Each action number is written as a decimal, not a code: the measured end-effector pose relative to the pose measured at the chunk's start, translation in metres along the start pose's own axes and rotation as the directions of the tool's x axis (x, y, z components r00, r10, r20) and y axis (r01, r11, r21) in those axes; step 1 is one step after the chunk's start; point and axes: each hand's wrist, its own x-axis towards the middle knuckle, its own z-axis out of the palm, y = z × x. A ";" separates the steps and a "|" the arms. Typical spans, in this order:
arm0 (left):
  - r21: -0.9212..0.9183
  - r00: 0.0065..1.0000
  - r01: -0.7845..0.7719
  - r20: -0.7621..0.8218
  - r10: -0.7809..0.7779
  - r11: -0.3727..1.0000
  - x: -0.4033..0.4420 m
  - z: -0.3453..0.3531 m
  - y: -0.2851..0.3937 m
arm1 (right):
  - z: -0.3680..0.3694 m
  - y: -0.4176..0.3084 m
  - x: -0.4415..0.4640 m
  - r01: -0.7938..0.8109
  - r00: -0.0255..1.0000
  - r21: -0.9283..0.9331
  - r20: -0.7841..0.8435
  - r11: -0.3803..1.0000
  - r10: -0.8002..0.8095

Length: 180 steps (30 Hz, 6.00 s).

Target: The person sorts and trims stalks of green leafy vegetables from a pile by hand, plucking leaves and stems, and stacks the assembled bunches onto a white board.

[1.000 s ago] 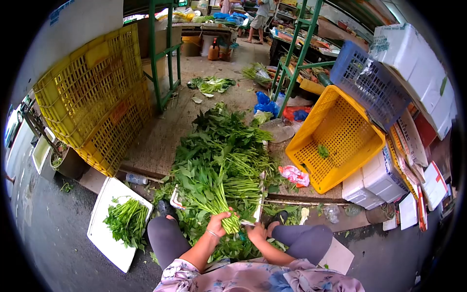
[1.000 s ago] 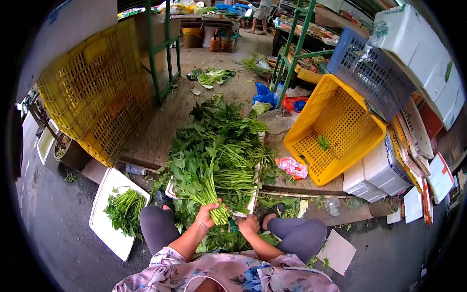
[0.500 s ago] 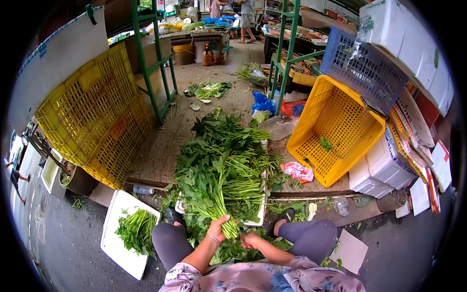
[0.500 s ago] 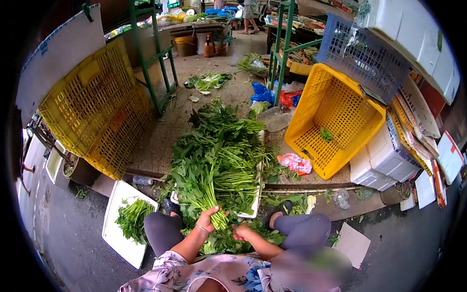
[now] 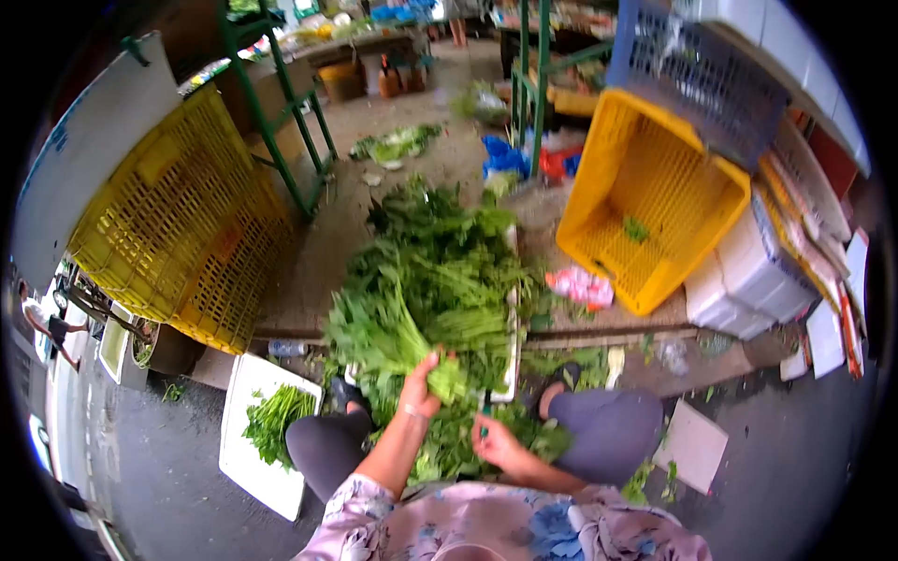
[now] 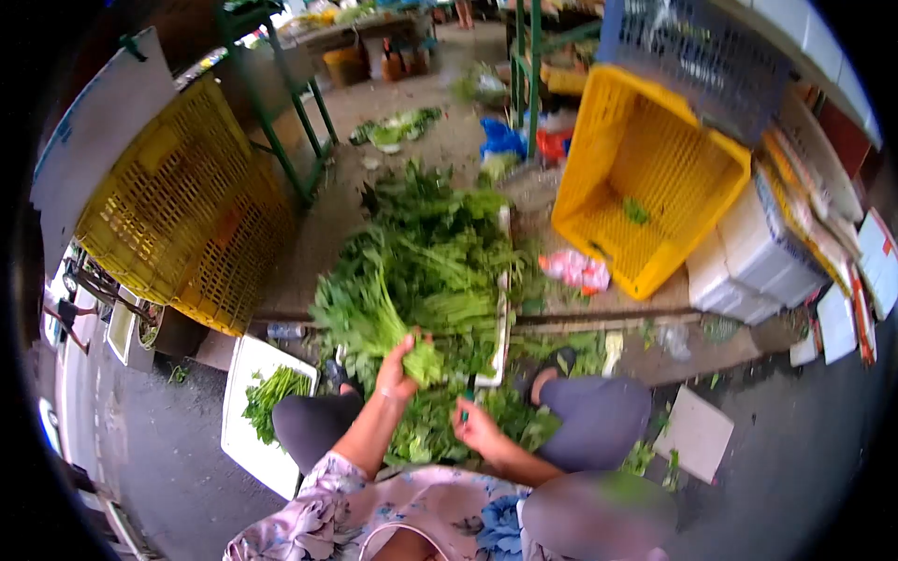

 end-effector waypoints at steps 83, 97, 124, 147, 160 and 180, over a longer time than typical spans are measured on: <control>0.228 0.996 -0.085 -0.005 0.089 0.970 -0.003 0.073 -0.032 | 0.000 -0.064 0.026 -0.171 0.927 -0.461 -0.374 0.871 -0.015; 0.578 0.918 -0.359 0.078 0.389 0.733 -0.023 0.043 -0.010 | -0.015 -0.084 0.074 -0.421 0.854 -0.405 -0.479 0.812 0.204; 0.157 0.977 -0.213 0.063 0.205 0.964 -0.087 0.028 -0.018 | 0.195 -0.031 -0.095 0.430 0.837 -0.713 0.545 -0.553 -0.052; 0.318 0.981 -0.021 0.191 -0.042 0.948 -0.085 0.041 -0.014 | 0.180 -0.132 -0.072 0.528 0.722 -0.790 0.611 -0.313 -0.323; 0.104 0.982 -0.180 0.082 0.172 0.978 -0.056 0.059 0.023 | 0.173 -0.127 -0.081 0.278 0.637 -0.878 0.473 -0.390 -0.609; -0.043 0.959 -0.056 -0.279 0.042 0.997 0.012 0.021 0.058 | 0.158 -0.099 -0.088 0.313 0.663 -0.499 0.724 -0.808 -0.191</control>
